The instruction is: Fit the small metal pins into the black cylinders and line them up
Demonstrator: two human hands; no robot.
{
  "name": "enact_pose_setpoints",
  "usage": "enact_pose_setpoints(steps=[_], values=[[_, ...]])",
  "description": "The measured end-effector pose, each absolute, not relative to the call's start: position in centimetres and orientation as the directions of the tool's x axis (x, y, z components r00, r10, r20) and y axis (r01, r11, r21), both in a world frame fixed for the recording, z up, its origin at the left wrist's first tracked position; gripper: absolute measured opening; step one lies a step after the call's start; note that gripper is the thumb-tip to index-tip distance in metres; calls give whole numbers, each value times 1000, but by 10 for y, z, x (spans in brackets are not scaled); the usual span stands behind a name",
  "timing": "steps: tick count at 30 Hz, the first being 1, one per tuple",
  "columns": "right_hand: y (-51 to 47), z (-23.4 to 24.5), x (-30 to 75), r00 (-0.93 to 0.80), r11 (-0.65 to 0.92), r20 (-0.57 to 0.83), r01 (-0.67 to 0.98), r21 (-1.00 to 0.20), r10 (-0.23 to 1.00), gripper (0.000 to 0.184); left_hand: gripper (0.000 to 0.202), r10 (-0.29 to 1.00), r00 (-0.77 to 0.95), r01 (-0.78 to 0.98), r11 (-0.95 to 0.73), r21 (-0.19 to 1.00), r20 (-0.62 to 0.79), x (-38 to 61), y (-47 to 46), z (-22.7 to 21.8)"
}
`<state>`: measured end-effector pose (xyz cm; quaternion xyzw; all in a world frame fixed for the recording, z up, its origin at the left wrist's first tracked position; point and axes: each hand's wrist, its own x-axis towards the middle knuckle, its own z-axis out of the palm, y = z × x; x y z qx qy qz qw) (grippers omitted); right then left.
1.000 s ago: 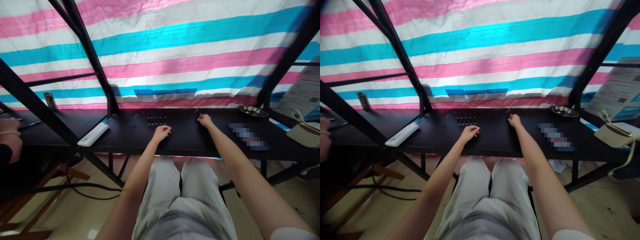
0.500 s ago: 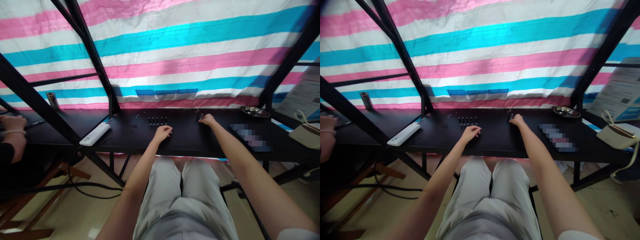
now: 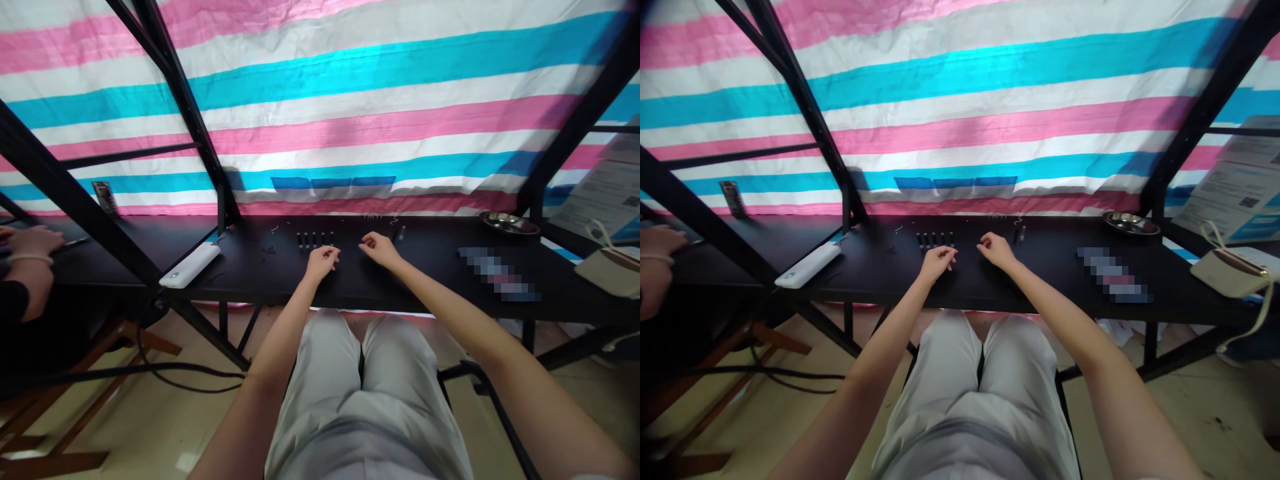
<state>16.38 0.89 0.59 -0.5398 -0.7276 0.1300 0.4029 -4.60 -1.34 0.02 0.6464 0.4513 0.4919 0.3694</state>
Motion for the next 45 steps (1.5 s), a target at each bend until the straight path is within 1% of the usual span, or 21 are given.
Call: enact_pose_setpoints(steps=[1,3,7,11,15,19,22,25,27,29,32,34,39,45], values=[[11,2,152,-137,402,425,662,-633,895,23,21,946,81,220,-323,920,313,-47,-14,1],[18,-5,130,-167,388,381,671,-632,909,23,22,944,6,210,-324,922,330,-49,-14,3],[34,-6,100,-76,256,307,757,-601,949,24,24,933,-133,188,-307,933,333,-53,-13,3],[43,0,81,-29,164,234,798,-580,972,28,22,936,-140,193,-294,936,323,-53,-15,5],[47,0,72,-1,125,210,808,-576,978,25,20,933,-138,189,-305,933,333,-52,-19,8],[46,-3,76,-27,168,250,809,-563,968,19,18,934,-135,194,-302,933,330,-52,-18,6],[38,-6,87,-137,289,316,814,-504,939,16,18,942,-98,204,-296,933,321,-52,-15,3],[21,-6,102,-286,435,400,827,-355,871,13,21,950,-20,226,-300,927,312,-51,-13,1],[7,-5,111,-359,491,440,838,-236,823,13,27,945,45,240,-326,914,325,-49,-12,-1],[-6,-3,115,-389,497,465,858,-132,795,13,32,932,103,258,-362,896,347,-48,-10,-3],[-21,1,116,-387,463,503,886,-29,773,15,30,916,135,265,-402,877,379,-47,-8,-6],[-27,3,114,-357,426,541,905,-4,761,18,28,911,126,241,-412,879,392,-47,-8,-6],[-37,6,116,-286,380,630,925,-16,722,25,25,910,115,185,-413,892,397,-45,-14,0],[-39,4,119,-264,338,636,941,5,725,26,23,907,119,181,-420,889,404,-43,-16,1]])
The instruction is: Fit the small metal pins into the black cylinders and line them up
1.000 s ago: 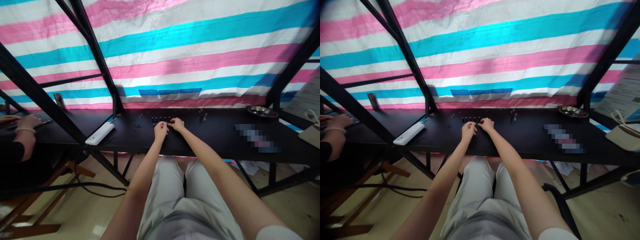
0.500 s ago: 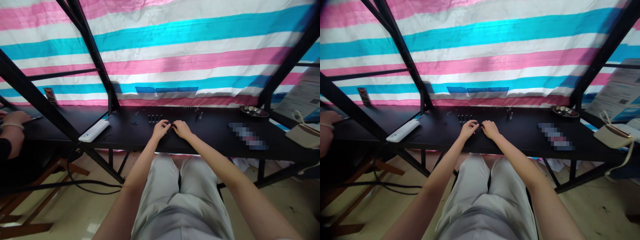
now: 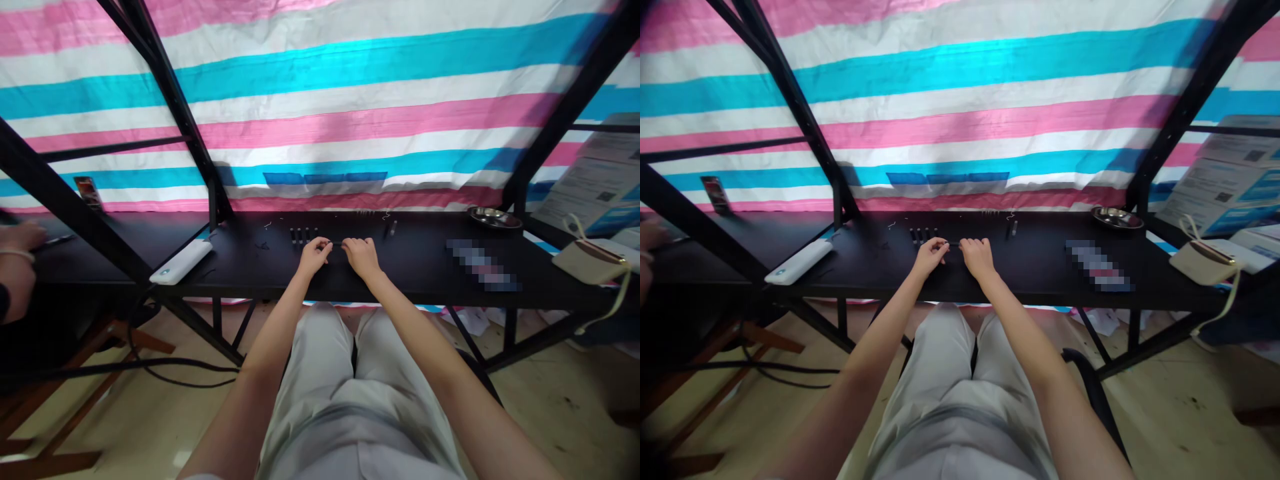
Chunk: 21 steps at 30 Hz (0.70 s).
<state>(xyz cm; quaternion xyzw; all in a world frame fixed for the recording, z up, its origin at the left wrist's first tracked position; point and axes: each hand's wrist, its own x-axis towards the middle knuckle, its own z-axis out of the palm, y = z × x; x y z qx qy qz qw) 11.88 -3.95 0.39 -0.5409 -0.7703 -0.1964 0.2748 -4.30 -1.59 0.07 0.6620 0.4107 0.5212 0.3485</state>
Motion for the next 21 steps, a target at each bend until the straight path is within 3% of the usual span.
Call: enact_pose_setpoints(steps=[21], values=[[-40,6,117,-216,292,613,956,-25,760,22,22,903,86,254,-429,867,421,-42,-22,8]])
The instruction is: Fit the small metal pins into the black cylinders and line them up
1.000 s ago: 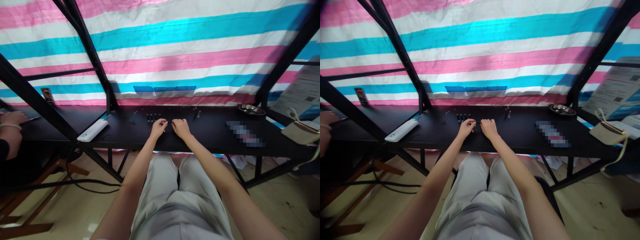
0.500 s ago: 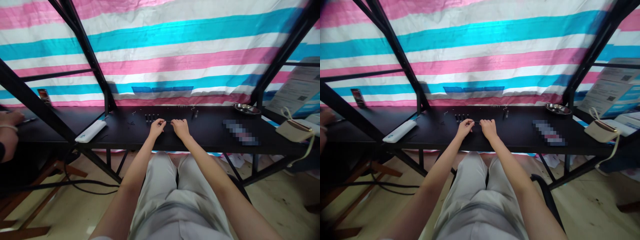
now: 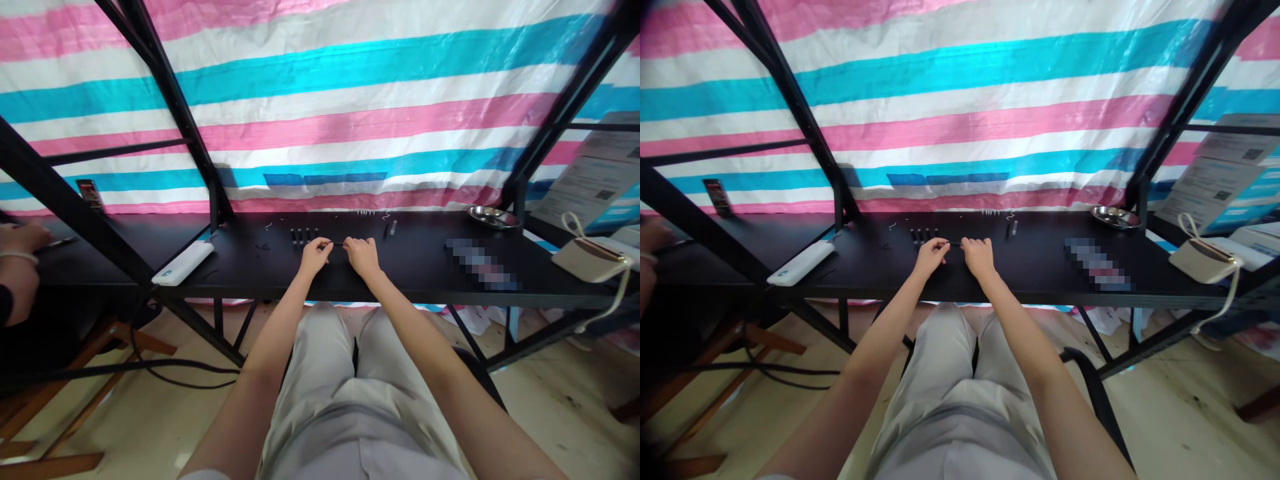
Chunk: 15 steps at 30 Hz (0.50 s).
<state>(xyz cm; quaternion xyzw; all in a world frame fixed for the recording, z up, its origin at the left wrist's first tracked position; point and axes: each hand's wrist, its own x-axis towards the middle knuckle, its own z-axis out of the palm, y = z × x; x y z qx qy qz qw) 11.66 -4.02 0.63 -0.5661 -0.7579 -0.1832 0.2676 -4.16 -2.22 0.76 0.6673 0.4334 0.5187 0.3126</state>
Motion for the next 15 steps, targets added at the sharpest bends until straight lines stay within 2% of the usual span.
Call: enact_pose_setpoints(steps=[4,8,11,15], values=[[-40,7,118,-223,339,592,936,-91,775,21,20,899,125,239,-437,867,419,-43,-20,6],[-38,5,123,-228,490,587,805,-335,777,19,20,905,182,187,-416,890,385,-43,-16,4],[-37,2,126,-155,534,593,650,-541,790,23,19,902,227,168,-407,898,366,-43,-15,3],[-40,4,127,-98,512,561,559,-652,822,28,18,896,255,173,-412,895,363,-42,-15,2]])
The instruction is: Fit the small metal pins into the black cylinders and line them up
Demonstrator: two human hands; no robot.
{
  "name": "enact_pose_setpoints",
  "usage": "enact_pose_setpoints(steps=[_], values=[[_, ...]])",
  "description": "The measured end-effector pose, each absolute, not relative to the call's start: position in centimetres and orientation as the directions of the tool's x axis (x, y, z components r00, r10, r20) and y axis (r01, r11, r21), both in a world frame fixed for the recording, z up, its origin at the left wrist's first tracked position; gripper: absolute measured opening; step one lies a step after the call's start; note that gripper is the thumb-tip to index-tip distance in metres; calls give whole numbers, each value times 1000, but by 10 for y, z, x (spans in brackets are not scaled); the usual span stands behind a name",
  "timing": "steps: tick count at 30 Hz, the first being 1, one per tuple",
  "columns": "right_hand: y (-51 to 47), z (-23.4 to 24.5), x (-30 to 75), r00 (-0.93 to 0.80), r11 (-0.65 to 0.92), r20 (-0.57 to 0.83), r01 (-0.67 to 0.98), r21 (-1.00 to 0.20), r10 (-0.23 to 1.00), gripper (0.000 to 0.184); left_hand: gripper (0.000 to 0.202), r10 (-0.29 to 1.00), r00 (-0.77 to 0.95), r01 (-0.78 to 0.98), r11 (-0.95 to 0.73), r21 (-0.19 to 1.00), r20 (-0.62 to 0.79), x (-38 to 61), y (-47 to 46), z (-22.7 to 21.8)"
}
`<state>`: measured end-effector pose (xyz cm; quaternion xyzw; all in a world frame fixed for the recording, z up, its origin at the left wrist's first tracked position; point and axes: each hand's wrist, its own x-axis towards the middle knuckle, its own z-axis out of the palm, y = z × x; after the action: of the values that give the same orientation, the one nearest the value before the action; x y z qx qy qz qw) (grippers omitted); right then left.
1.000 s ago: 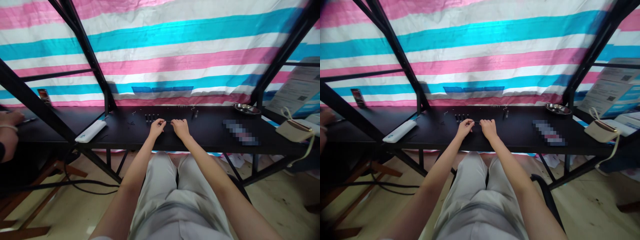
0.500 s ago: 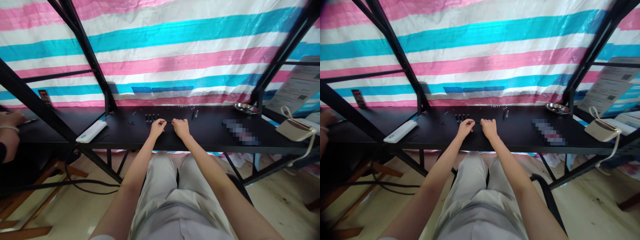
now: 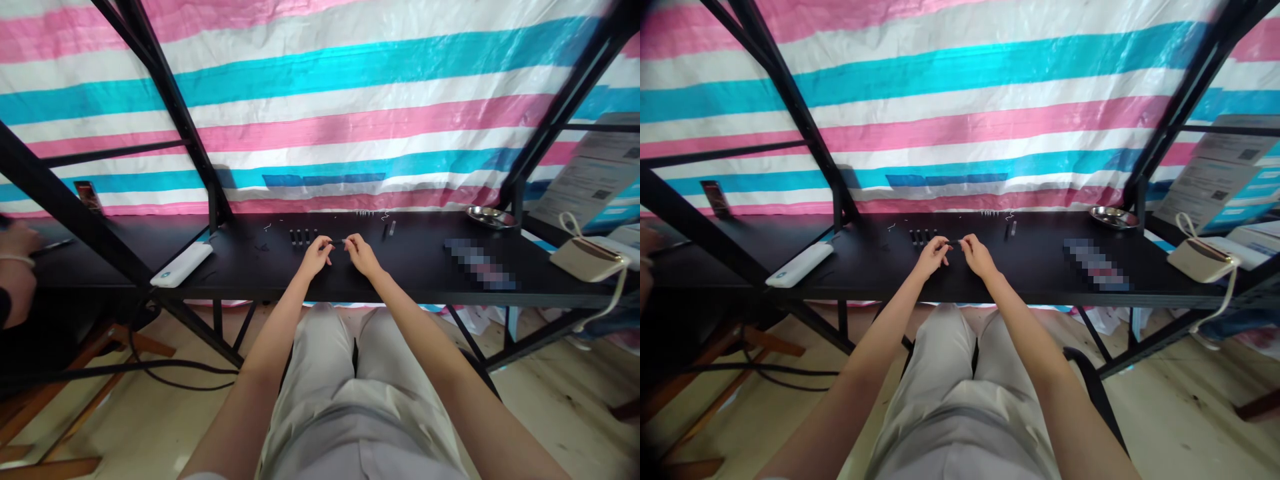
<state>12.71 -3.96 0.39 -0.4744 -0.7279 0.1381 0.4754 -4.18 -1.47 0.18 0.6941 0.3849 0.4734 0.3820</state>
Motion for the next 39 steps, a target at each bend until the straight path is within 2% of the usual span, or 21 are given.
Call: enact_pose_setpoints(steps=[5,20,29,39], values=[[-41,6,127,-96,484,542,597,-640,835,35,15,888,276,195,-428,883,369,-42,-17,4],[-39,5,125,-97,464,543,657,-594,834,35,15,895,316,204,-387,899,314,-40,-16,3],[-38,3,126,-111,472,544,658,-586,831,34,29,911,318,216,-340,915,263,-42,-15,1],[-42,4,125,-107,458,521,645,-612,847,28,31,923,285,198,-321,926,259,-41,-14,3]])
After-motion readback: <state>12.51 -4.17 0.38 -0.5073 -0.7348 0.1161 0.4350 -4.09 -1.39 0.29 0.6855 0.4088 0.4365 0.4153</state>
